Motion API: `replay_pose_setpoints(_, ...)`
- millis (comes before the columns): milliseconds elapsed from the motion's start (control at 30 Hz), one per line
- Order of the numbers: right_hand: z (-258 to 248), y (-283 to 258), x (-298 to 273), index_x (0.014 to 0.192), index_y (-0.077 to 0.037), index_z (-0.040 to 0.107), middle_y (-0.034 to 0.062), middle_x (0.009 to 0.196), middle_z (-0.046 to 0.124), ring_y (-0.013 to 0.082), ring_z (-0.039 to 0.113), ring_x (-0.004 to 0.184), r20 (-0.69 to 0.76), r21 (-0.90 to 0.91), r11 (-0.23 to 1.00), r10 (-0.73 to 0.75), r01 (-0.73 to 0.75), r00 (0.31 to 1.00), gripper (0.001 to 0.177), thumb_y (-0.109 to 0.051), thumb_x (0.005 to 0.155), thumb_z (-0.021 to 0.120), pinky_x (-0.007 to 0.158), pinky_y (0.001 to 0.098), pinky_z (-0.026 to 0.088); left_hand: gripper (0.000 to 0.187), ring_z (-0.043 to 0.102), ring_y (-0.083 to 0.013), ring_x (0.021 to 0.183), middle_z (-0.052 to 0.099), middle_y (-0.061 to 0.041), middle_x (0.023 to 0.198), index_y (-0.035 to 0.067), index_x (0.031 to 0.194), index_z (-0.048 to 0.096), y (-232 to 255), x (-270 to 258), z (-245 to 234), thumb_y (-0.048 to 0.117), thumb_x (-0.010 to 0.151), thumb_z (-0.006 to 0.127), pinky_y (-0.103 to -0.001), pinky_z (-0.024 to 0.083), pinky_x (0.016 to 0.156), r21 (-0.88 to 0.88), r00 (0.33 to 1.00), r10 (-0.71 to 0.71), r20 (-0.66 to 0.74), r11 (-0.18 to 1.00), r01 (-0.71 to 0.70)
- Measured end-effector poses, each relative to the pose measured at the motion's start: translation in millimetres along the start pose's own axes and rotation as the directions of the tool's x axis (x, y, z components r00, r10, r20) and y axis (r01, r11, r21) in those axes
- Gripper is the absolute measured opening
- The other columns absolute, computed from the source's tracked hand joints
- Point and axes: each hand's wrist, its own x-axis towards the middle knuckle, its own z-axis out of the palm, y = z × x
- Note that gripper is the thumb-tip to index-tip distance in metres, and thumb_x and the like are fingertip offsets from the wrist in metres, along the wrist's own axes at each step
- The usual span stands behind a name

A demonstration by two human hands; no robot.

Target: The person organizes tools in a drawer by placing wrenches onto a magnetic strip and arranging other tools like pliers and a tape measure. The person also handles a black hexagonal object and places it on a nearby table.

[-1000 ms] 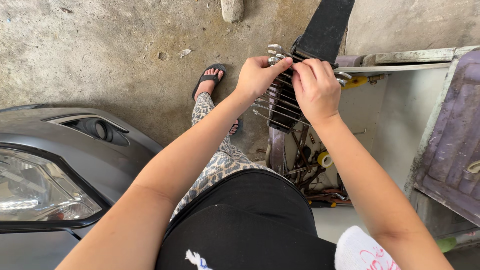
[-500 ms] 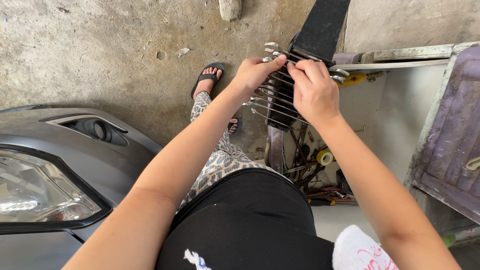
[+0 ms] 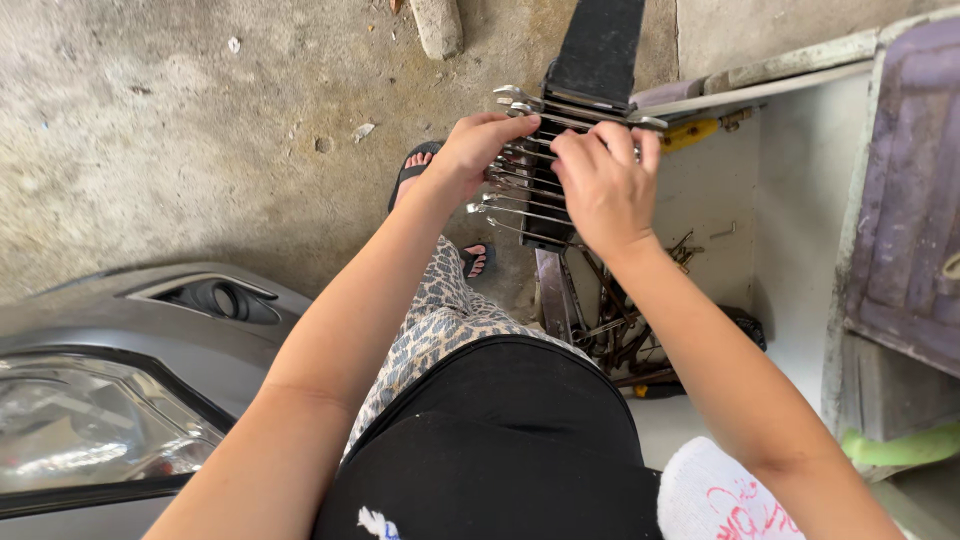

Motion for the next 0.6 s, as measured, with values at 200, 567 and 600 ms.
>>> replay_pose_setpoints(200,-54.3,36.7,-61.5,0.117,-0.009,0.067,0.0057,0.119,0.067,0.0273,0.056,0.120,-0.099,0.184,0.916,0.377,-0.355,0.921,0.026,-0.007,0.093,0.077,0.108,0.0424,0.040,0.078,0.062,-0.0222,0.111,0.062,-0.019,0.125,-0.002,0.134,0.045,-25.0,-12.8,-6.7,0.058,0.087,0.064,-0.034,0.053,0.090,0.483,0.957,0.256,-0.138,0.861,-0.160)
replay_pose_setpoints(567,-17.2,50.1,-368.8,0.108,-0.006,0.070,0.0101,0.096,0.074,0.0233,0.071,0.086,0.270,0.152,0.171,0.940,-0.973,0.208,0.024,-0.014,0.086,0.072,0.079,0.0352,0.055,0.051,0.061,-0.0126,0.097,0.063,-0.008,0.116,0.006,0.130,0.049,-29.3,-66.8,-34.1,0.042,0.096,0.062,-0.029,0.053,0.075,0.576,0.959,0.264,-0.100,0.802,-0.161)
replay_pose_setpoints(600,-11.8,41.3,-384.5,0.107,-0.006,0.071,0.0101,0.094,0.074,0.0236,0.072,0.086,0.319,0.109,0.102,0.939,-0.989,0.132,0.025,-0.014,0.083,0.072,0.078,0.0355,0.055,0.049,0.059,-0.0120,0.096,0.063,-0.007,0.118,0.007,0.132,0.049,-23.6,-78.4,-36.8,0.042,0.100,0.059,-0.028,0.050,0.075,0.676,0.960,0.258,-0.106,0.727,-0.120)
